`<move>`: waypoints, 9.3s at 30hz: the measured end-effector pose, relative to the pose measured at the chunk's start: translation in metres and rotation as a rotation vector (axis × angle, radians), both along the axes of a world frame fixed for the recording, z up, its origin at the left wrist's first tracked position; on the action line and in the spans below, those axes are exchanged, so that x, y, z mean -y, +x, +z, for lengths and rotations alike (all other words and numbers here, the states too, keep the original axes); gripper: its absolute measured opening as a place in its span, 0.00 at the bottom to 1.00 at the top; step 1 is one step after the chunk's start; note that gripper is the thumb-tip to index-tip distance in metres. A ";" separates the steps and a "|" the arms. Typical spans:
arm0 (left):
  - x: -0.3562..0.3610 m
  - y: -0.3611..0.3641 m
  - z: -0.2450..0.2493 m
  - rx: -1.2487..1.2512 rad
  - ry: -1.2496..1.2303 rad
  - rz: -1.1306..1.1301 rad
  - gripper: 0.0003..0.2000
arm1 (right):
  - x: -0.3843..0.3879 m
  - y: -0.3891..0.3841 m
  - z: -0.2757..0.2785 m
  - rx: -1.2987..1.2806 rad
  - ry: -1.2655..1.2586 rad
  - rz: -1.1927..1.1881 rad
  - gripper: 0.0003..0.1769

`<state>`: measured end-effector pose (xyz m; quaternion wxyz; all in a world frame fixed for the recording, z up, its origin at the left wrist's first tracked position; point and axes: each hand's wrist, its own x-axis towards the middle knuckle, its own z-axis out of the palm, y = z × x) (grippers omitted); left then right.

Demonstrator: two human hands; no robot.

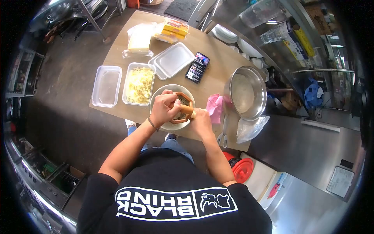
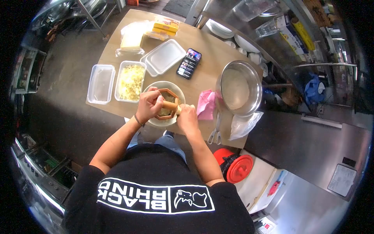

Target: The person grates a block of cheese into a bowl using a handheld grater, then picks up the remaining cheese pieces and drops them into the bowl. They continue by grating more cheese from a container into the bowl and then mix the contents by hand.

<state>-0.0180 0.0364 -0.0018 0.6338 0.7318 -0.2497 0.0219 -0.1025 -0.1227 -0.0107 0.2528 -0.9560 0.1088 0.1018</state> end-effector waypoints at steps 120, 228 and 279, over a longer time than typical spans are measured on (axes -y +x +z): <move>-0.019 -0.016 0.002 -0.042 -0.009 0.031 0.12 | 0.048 -0.035 -0.047 0.144 0.666 -0.418 0.18; -0.057 -0.027 0.043 -0.049 -0.187 0.183 0.13 | 0.037 -0.011 -0.048 0.314 0.658 -0.587 0.12; -0.080 -0.034 0.061 0.009 -0.236 0.308 0.13 | -0.035 -0.018 -0.080 0.451 0.232 -0.181 0.10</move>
